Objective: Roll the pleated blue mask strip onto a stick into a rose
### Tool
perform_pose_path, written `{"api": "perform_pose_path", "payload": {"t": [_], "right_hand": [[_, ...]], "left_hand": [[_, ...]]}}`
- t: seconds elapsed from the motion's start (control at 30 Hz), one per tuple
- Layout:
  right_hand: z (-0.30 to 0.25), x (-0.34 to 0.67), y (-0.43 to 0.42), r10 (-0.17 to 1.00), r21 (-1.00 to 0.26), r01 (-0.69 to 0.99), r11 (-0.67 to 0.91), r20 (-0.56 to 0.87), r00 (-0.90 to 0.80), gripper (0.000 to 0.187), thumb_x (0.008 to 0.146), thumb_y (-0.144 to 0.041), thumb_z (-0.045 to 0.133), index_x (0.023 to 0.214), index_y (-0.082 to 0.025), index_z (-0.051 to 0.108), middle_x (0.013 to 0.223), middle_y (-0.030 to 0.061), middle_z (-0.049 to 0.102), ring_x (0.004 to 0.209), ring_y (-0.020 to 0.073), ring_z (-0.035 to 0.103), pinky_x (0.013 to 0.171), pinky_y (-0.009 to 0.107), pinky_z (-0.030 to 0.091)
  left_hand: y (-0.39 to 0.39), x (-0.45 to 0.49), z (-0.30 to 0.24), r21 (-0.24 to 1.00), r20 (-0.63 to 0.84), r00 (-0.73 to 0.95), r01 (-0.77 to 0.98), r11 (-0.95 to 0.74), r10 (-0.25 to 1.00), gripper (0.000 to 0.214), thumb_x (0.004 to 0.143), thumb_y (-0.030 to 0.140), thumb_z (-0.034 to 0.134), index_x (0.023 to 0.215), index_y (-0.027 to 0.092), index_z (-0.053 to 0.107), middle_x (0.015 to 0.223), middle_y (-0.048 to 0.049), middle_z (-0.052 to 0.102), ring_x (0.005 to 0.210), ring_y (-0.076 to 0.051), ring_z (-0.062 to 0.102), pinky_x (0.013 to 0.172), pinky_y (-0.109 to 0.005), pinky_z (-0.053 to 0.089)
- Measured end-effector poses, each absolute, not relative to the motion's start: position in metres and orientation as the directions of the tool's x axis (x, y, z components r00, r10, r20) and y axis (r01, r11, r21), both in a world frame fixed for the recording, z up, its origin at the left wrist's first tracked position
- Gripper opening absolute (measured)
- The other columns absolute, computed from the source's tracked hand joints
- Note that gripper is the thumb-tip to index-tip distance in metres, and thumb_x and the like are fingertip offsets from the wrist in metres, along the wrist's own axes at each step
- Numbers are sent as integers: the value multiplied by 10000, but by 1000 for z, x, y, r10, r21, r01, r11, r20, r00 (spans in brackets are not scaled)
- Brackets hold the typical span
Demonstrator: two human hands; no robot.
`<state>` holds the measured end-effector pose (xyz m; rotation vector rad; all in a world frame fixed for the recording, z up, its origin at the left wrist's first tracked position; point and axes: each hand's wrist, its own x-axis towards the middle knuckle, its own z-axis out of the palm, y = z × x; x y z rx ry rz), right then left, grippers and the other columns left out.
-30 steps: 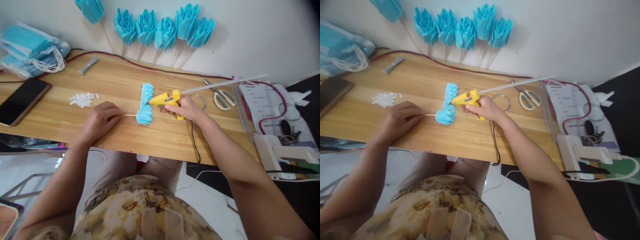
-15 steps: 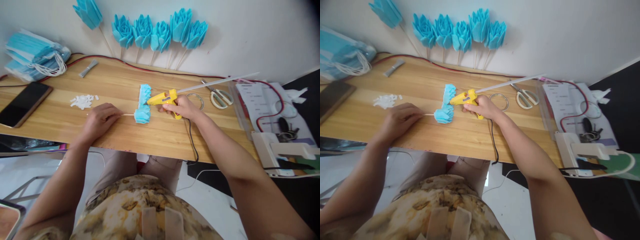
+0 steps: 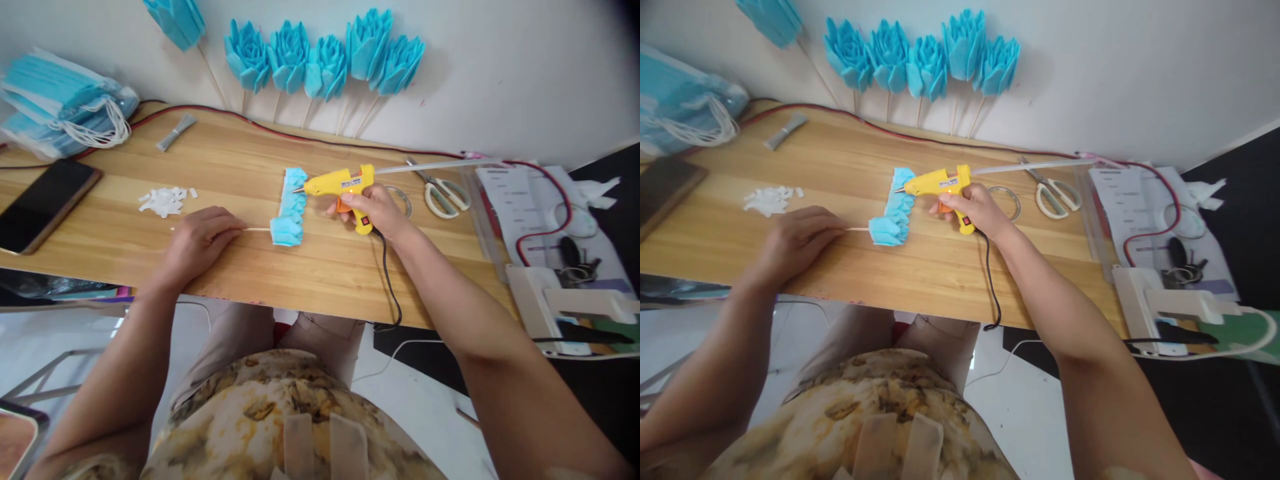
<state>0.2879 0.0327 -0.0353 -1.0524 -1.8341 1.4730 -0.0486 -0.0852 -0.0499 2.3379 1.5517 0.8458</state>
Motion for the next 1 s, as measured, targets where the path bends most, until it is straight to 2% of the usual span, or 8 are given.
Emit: {"api": "perform_pose_path", "payload": {"t": [0.13,0.37,0.63,0.73,0.9,1.0], "right_hand": [[-35,288,33,823,-958,258,127,-44,-566,350,818,-515,752,864,-169,782,866,77,798,621,119,613,482,237,422],[-34,292,34,829,-937,323,136,-72,-555,364,815,-546,775,866,-186,777,858,78,792,616,134,607,463,257,409],[-34,300,40,771,-944,297,147,-79,-632,309,842,-507,774,830,-198,785,846,68,794,644,142,626,553,282,494],[-33,301,40,757,-946,293,136,-91,-646,306,838,-511,777,820,-206,781,823,60,791,640,145,628,564,288,505],[-26,302,40,752,-955,270,119,-90,-652,304,808,-504,793,767,-205,758,806,61,788,597,141,614,546,295,499],[-26,302,40,734,-947,298,121,-117,-669,297,818,-493,775,783,-199,769,815,60,794,601,137,617,525,278,474]], "left_hand": [[-87,-49,-48,464,325,277,787,-408,904,355,1081,359,460,979,196,759,987,-59,750,911,-229,709,823,-374,563],[-87,-49,-51,470,347,268,780,-414,899,368,1074,391,480,963,208,780,972,-58,762,874,-220,703,803,-388,577],[-85,-52,-57,472,387,276,760,-446,880,331,1057,379,524,921,229,785,988,-76,767,912,-242,714,812,-407,578],[-85,-52,-55,475,356,277,769,-428,892,345,1058,403,514,928,238,788,1009,-63,763,932,-238,707,833,-420,589],[-86,-51,-50,458,309,275,796,-396,911,441,1073,447,441,948,212,793,1028,-38,760,963,-212,702,877,-399,599],[-86,-50,-51,467,336,268,786,-407,903,409,1066,425,471,932,216,796,999,-54,763,930,-217,709,843,-394,591]]}}
